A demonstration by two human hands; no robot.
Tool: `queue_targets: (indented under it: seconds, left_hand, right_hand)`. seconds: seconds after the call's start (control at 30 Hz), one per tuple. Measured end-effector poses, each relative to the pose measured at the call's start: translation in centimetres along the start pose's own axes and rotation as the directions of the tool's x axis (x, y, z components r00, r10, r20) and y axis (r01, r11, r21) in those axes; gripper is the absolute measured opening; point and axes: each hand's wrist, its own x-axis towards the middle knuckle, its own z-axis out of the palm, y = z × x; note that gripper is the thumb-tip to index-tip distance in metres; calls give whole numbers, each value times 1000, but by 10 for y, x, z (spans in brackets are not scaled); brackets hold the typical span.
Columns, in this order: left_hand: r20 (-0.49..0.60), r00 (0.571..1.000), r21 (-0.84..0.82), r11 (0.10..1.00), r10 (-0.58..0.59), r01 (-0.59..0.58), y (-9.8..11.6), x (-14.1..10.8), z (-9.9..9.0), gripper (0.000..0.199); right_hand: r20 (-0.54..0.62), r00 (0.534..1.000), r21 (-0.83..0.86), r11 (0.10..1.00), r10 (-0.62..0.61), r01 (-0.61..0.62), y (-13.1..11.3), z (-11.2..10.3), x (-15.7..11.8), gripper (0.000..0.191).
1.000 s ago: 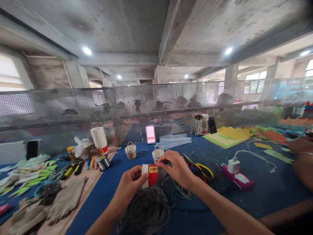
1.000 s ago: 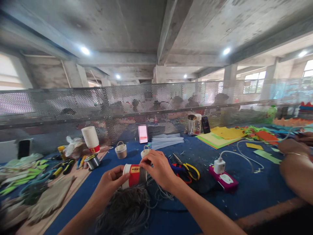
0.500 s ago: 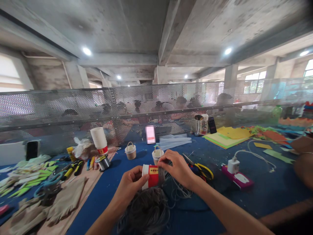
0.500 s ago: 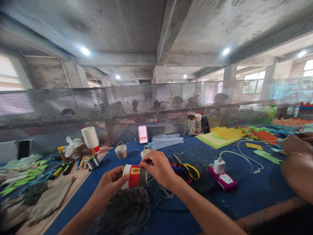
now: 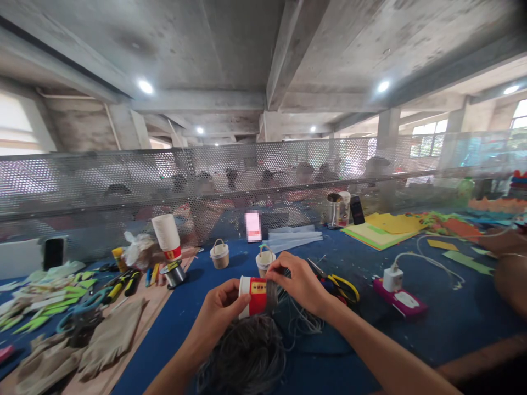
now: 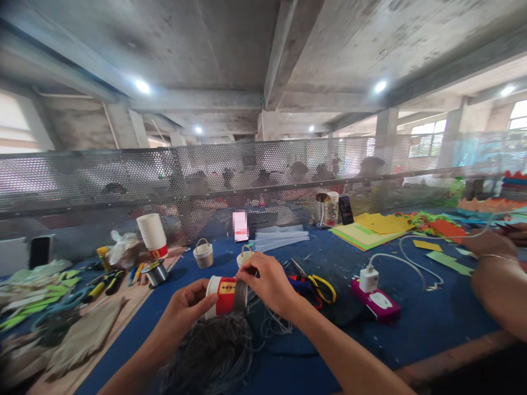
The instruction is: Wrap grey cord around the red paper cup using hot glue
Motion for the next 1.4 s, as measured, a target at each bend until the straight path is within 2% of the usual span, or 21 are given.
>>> queue_targets:
  seconds: [0.4, 0.63, 1.13, 1.4]
  left_hand:
    - [48, 999, 3, 1000, 19, -19, -2, -1, -2, 28]
    - [48, 998, 66, 997, 36, -39, -3, -1, -4, 29]
    - [48, 997, 89, 994, 55, -59, -3, -1, -4, 21]
    - [84, 994, 89, 993, 74, -82, -4, 0, -2, 20]
  right_hand:
    - [3, 1000, 73, 997, 31, -31, 4, -1, -1, 8]
    - [24, 998, 104, 993, 61, -63, 2, -4, 0, 8]
    - [78, 986, 178, 971, 144, -156, 4, -7, 1, 9]
    - [122, 972, 234, 946, 200, -225, 9, -4, 2, 11]
